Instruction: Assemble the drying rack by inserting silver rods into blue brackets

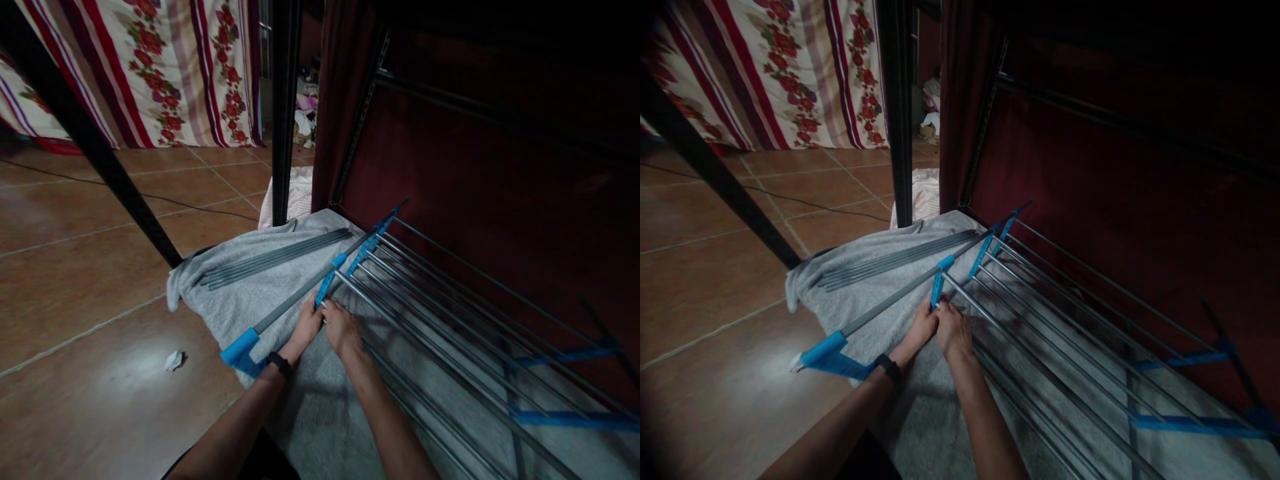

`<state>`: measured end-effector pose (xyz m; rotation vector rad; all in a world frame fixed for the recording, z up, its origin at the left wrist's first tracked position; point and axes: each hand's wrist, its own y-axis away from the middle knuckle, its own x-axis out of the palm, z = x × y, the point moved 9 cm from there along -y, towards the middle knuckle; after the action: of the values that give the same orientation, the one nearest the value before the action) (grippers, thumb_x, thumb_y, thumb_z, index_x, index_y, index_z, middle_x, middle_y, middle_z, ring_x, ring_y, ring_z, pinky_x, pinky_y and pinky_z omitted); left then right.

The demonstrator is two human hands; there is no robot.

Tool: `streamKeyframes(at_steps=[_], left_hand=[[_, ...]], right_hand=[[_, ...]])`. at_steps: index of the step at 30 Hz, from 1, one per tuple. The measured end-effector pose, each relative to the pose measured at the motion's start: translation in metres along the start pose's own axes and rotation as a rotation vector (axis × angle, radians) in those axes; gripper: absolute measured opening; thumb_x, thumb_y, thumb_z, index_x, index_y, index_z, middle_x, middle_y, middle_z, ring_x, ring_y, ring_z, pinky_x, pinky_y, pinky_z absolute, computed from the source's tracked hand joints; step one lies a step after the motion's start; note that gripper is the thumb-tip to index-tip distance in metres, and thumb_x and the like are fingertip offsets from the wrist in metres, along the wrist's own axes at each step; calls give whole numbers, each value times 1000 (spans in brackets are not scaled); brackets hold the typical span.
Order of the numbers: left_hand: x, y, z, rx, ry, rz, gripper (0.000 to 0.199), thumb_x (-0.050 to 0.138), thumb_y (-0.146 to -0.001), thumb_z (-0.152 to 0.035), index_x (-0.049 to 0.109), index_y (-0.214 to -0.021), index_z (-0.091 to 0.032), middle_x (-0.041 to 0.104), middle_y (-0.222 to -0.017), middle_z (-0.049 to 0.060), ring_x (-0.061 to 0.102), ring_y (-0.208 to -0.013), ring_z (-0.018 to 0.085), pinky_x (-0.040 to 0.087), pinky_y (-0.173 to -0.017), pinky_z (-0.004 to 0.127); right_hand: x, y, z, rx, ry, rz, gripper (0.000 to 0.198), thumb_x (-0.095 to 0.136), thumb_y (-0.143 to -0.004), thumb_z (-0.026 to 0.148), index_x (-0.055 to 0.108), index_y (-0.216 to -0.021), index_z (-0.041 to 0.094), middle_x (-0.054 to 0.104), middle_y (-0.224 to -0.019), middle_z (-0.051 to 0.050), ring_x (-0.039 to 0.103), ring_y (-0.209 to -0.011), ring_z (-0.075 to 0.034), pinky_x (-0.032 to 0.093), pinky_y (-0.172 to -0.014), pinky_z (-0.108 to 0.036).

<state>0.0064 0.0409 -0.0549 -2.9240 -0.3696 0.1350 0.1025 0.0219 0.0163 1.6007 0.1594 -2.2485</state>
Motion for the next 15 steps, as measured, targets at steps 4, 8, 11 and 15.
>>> streamKeyframes(at_steps=[4,8,11,15], left_hand=[[1,0,3,3,-3,0,34,50,-77,-14,67,-106,-18,74,-106,8,66,-102,22,50,-104,42],[1,1,5,13,-3,0,32,50,-80,-15,67,-106,-18,73,-104,8,67,-102,23,51,-104,43],[1,1,4,19,-6,3,31,50,-80,-15,67,-105,-18,73,-104,8,67,-101,22,52,-102,42],[1,1,0,34,-11,11,37,50,-80,-13,67,-112,-19,74,-109,7,66,-105,22,51,-106,43]], right_hand=[[2,-2,-1,7,1,17,33,37,-107,20,59,-131,22,70,-124,-7,64,-115,-19,44,-90,-29],[3,-1,-1,1,-12,15,33,36,-108,20,58,-132,21,70,-125,-8,63,-116,-20,45,-92,-30],[5,-2,-2,-1,-3,16,33,35,-108,21,59,-132,21,70,-125,-8,63,-117,-20,45,-93,-31],[2,-5,0,-11,11,17,34,35,-108,21,59,-132,21,70,-124,-8,65,-115,-21,47,-93,-31]])
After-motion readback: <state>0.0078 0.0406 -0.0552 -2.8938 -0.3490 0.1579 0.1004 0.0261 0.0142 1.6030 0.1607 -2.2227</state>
